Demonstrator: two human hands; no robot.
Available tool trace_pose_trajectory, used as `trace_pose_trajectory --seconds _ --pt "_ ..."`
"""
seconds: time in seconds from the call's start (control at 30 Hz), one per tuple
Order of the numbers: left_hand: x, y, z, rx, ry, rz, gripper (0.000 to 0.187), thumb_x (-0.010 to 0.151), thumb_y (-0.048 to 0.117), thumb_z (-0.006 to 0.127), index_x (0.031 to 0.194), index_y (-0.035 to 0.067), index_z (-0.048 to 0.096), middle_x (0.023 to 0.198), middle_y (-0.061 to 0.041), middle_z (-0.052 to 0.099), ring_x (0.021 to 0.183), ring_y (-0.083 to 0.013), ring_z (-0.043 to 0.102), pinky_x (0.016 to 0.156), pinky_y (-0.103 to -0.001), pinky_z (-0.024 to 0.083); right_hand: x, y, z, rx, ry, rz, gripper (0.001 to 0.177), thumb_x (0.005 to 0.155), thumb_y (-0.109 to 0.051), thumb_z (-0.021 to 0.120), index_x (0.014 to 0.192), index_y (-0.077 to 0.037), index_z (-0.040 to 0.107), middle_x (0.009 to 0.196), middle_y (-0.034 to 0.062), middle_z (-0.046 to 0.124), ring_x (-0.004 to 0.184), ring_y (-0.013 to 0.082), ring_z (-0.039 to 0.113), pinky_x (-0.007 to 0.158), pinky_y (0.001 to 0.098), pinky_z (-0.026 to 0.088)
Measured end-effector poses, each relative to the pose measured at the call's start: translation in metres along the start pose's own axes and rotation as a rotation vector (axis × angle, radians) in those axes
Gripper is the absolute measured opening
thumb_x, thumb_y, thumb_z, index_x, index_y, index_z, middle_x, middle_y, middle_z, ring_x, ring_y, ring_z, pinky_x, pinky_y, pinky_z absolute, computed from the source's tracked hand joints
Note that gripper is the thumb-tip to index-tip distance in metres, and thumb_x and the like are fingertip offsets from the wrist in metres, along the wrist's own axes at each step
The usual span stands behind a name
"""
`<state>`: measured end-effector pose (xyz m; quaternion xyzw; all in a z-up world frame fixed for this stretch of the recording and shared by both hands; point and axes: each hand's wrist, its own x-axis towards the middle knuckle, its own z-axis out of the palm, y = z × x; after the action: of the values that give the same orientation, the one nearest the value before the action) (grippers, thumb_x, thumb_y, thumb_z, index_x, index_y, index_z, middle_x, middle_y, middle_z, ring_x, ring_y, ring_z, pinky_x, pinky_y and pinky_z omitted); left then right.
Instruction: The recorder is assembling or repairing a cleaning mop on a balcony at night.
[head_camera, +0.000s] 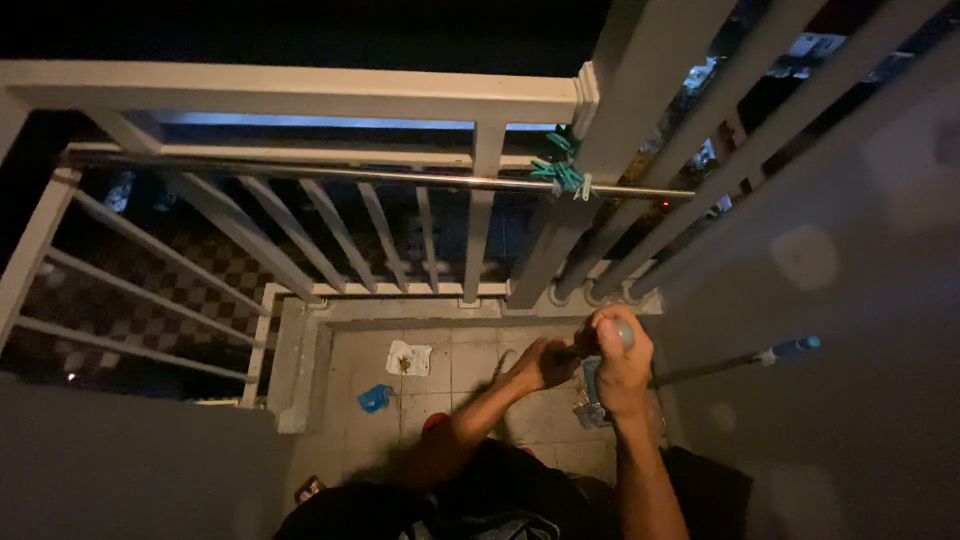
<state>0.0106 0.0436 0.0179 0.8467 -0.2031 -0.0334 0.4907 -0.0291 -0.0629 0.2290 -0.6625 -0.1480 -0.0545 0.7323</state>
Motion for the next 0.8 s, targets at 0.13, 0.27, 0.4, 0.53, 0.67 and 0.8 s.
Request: trace_pose_trajectory --seconds 0.13,0.27,0.4,0.53,0.67,0.8 --pt "0.001 -0.014 -0.01 -0.01 0.004 0.009 0.02 0.087 0.022 0.066 0.088 0.002 0.07 0.076 -0.022 0.068 0.069 -0.0364 0.067 0.061 -0.045 0.051 0.005 0.021 0.0 -0.041 0.059 0.017 0.034 0.106 -0.035 0.055 0.097 -0.003 0.059 0.082 0.0025 0.06 0.071 0.0094 0.056 0.064 0.026 0.048" --pt "0.003 -0.035 -0.012 -0.003 0.029 0.061 0.02 0.084 0.022 0.069 0.087 0.003 0.072 0.076 -0.022 0.068 0.07 -0.0362 0.066 0.062 -0.045 0.05 0.012 0.02 0.015 -0.1 0.077 -0.001 0.034 0.106 -0.035 0.055 0.097 -0.003 0.059 0.081 0.0021 0.061 0.072 0.009 0.056 0.065 0.0257 0.048" --pt "0.005 -0.046 -0.015 -0.048 -0.048 -0.074 0.025 0.088 0.025 0.064 0.085 0.0 0.067 0.074 -0.022 0.066 0.069 -0.034 0.068 0.061 -0.045 0.051 0.016 0.027 0.026 -0.081 0.069 0.006 0.034 0.107 -0.034 0.055 0.095 -0.003 0.059 0.081 0.0018 0.058 0.072 0.0085 0.053 0.065 0.0261 0.045" --pt "0.012 -0.06 -0.02 0.102 -0.247 -0.122 0.028 0.093 0.025 0.057 0.082 0.0 0.064 0.072 -0.023 0.068 0.066 -0.0369 0.07 0.062 -0.045 0.052 0.022 0.013 0.047 -0.17 0.024 -0.003 0.036 0.107 -0.036 0.053 0.09 -0.004 0.058 0.076 0.0025 0.061 0.068 0.0089 0.054 0.062 0.0263 0.046" --pt "0.008 -0.052 -0.034 0.153 -0.159 0.062 0.025 0.091 0.019 0.054 0.107 0.001 0.061 0.075 -0.026 0.066 0.063 -0.0436 0.062 0.056 -0.051 0.049 0.022 0.012 0.061 -0.157 0.044 0.008 0.036 0.107 -0.035 0.053 0.089 -0.004 0.058 0.073 0.0031 0.06 0.065 0.0101 0.055 0.061 0.0269 0.047" --pt "0.003 -0.043 -0.044 -0.03 -0.215 -0.098 0.034 0.103 0.031 0.042 0.1 0.002 0.06 0.075 -0.025 0.068 0.062 -0.0415 0.064 0.06 -0.049 0.051 0.022 0.018 0.063 -0.116 0.038 0.016 0.036 0.106 -0.035 0.056 0.089 -0.004 0.058 0.075 0.0027 0.06 0.068 0.0101 0.056 0.062 0.0274 0.048"
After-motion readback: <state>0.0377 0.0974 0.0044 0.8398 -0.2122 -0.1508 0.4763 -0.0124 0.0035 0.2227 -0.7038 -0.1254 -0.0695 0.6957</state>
